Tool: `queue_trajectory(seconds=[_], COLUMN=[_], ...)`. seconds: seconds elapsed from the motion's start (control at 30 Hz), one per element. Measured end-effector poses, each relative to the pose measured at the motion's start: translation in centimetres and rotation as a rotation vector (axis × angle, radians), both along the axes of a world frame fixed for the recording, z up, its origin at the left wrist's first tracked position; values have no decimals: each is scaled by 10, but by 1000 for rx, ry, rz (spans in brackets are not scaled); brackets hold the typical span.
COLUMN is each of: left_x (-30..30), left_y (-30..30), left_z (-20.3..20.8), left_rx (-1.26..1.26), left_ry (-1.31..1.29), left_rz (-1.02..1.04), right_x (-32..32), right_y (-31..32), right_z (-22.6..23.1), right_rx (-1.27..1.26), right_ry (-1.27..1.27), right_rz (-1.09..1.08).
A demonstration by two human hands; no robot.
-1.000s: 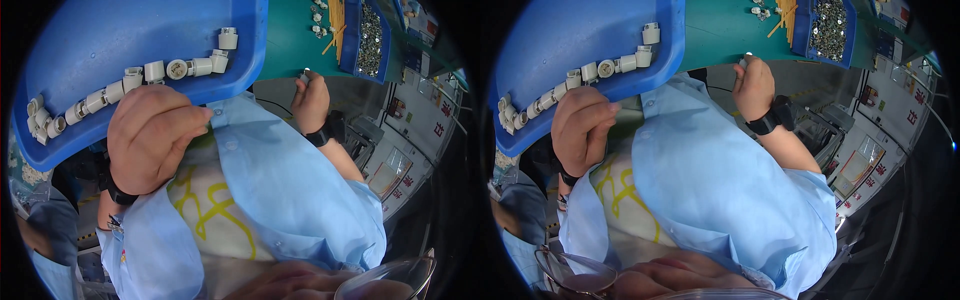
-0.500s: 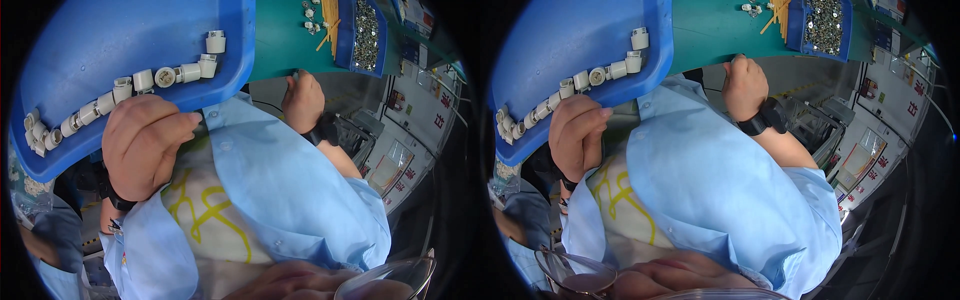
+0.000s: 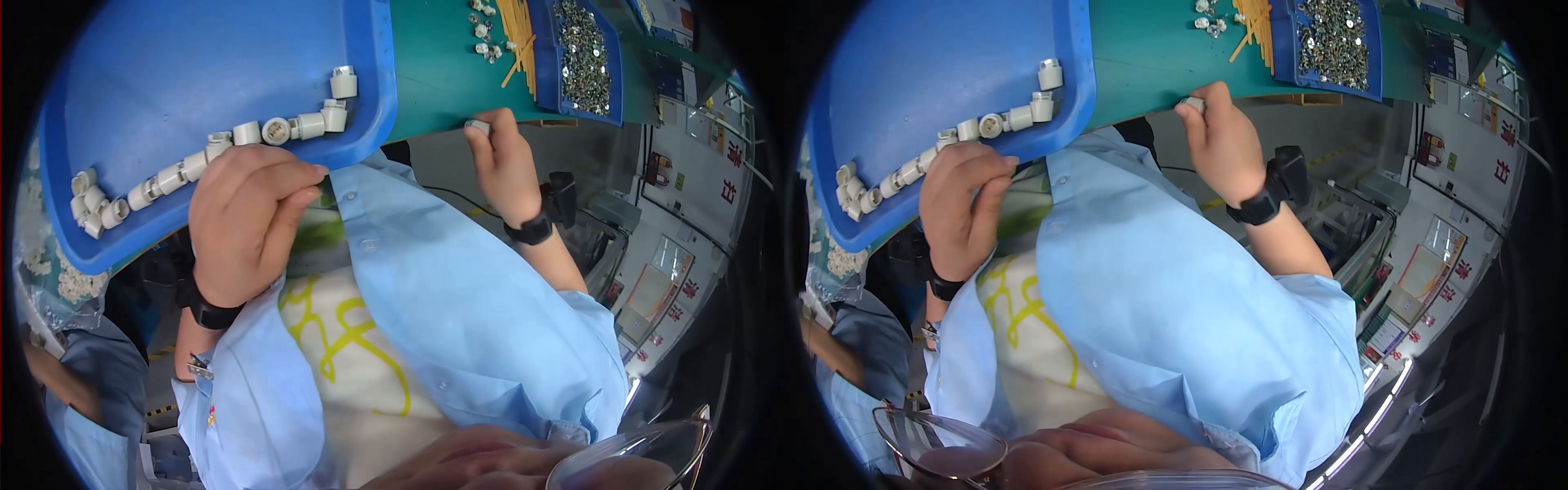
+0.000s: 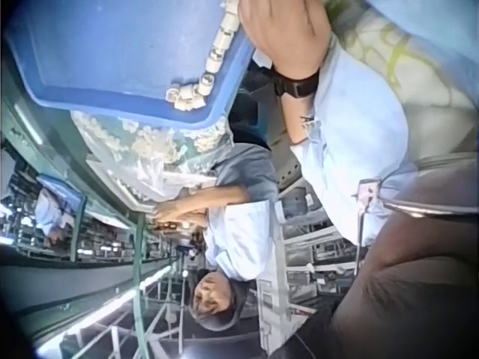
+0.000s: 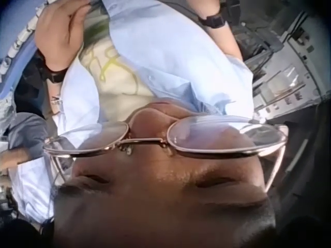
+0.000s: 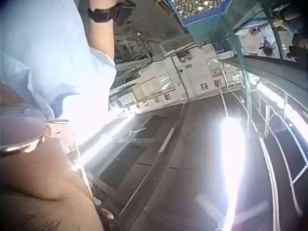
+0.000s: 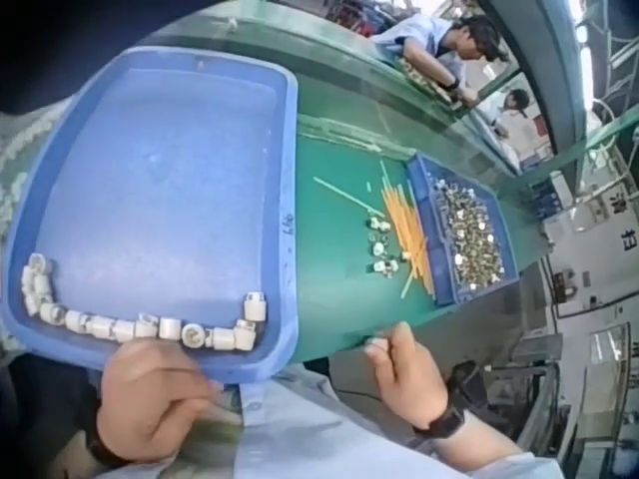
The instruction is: The person assembles components by hand, picking up a white plastic housing and a metal insert from a blue tray. They press the metal insert into the housing and place the completed unit back onto the tray before repeating the process.
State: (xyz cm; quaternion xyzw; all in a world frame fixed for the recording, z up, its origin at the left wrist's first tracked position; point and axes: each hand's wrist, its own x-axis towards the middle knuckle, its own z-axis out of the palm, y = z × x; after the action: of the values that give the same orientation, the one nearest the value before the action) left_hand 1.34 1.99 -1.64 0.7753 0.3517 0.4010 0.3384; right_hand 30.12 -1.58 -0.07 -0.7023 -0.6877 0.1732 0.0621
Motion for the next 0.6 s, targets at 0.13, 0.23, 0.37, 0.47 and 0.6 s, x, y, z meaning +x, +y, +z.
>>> queue_trajectory(seconds=[0.13,0.23,0.37,0.47,0.6], left_x=[3,4,7,13,22], left_y=[0,-3,-2,-2,0], left_z=[4,8,23,33,41], left_rx=[20,-45,-171,-223,-237], left_ry=[38,-30,-123,-169,-248], left_rz=[-6,34,60,59,31], right_x=[-20,-40,-57,-67,-70], right_y=[4,13,21,22,29], right_z=[14,17,20,26,27], right_rx=[-130,-201,-235,-97,-58], right_ry=[890,1357,1491,1360,1366], right_rz=[-123,-8,111,207,321])
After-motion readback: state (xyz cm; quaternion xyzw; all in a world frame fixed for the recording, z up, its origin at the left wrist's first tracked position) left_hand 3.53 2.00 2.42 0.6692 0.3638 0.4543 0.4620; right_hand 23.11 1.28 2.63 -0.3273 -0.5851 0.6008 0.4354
